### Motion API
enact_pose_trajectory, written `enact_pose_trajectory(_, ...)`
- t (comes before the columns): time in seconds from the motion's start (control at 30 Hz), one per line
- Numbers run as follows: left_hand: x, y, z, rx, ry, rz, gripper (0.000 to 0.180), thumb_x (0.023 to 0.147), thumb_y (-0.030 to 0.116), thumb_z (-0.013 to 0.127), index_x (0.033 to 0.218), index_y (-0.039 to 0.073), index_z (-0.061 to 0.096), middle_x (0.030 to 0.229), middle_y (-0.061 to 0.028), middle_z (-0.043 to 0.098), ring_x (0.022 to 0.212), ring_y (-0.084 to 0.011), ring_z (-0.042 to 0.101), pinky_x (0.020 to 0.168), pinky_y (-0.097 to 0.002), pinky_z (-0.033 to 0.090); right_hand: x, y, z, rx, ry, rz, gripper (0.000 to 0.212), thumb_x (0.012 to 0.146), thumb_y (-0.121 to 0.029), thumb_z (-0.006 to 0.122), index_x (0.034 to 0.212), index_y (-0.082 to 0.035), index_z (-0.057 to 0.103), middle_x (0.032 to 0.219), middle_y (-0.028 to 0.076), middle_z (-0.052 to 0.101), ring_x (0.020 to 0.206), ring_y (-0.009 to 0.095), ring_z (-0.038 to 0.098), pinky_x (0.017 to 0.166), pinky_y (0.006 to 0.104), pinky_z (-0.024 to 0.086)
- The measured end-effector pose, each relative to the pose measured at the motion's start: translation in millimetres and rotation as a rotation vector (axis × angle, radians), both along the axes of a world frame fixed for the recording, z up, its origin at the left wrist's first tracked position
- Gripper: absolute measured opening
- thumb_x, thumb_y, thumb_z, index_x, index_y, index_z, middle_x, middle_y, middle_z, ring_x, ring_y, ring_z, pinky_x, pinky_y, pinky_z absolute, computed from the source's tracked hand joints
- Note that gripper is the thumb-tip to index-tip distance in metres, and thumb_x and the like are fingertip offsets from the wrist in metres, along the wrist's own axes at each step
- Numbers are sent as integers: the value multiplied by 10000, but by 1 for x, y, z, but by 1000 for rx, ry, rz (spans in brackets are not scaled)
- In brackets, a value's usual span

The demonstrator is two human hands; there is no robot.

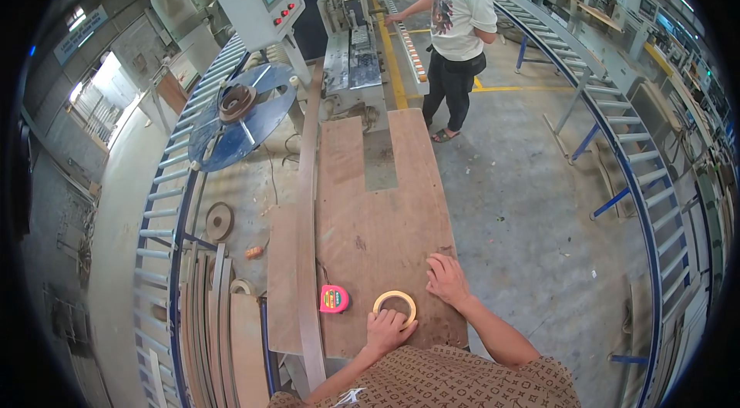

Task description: The person trims the edges of a wooden strip using a blade and carries the strip along a machine line with a coworker.

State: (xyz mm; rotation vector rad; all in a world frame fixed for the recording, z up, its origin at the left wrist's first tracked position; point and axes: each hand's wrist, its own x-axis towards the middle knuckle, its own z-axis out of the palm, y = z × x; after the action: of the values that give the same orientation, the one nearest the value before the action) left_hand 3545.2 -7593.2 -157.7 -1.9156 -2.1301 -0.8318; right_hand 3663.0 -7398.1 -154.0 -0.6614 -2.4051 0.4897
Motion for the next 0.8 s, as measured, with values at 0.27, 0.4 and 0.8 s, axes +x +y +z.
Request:
enact_pose_trajectory(0.27, -1, -1, 3, -7, -8, 7, 326, 772, 418, 717, 711, 174, 511, 677, 4, 468, 648, -168, 486, 597, -348, 322, -1, -2, 1, 11, -7, -2, 392, 731, -95, 679, 1097, -38, 553, 1135, 135, 556, 1001, 324, 558, 841, 416, 462)
enact_pose_trajectory(0.4, -1, -1, 1, -1, -10, 2, 316, 736, 404, 747, 698, 182, 525, 668, 12, 467, 634, -161, 486, 593, -347, 300, 0, -2, 2, 11, -6, 2, 386, 730, -94, 682, 1090, -41, 556, 1132, 132, 557, 996, 322, 560, 842, 416, 463)
enact_pose_trajectory(0.8, 2, 2, -2, 12, 14, 4, 317, 733, 383, 753, 689, 188, 507, 659, 16, 463, 621, -165, 478, 601, -348, 293, 4, -1, 1, 5, -8, -20, 362, 761, -124, 677, 1093, -47, 554, 1133, 128, 554, 995, 315, 552, 853, 417, 458)
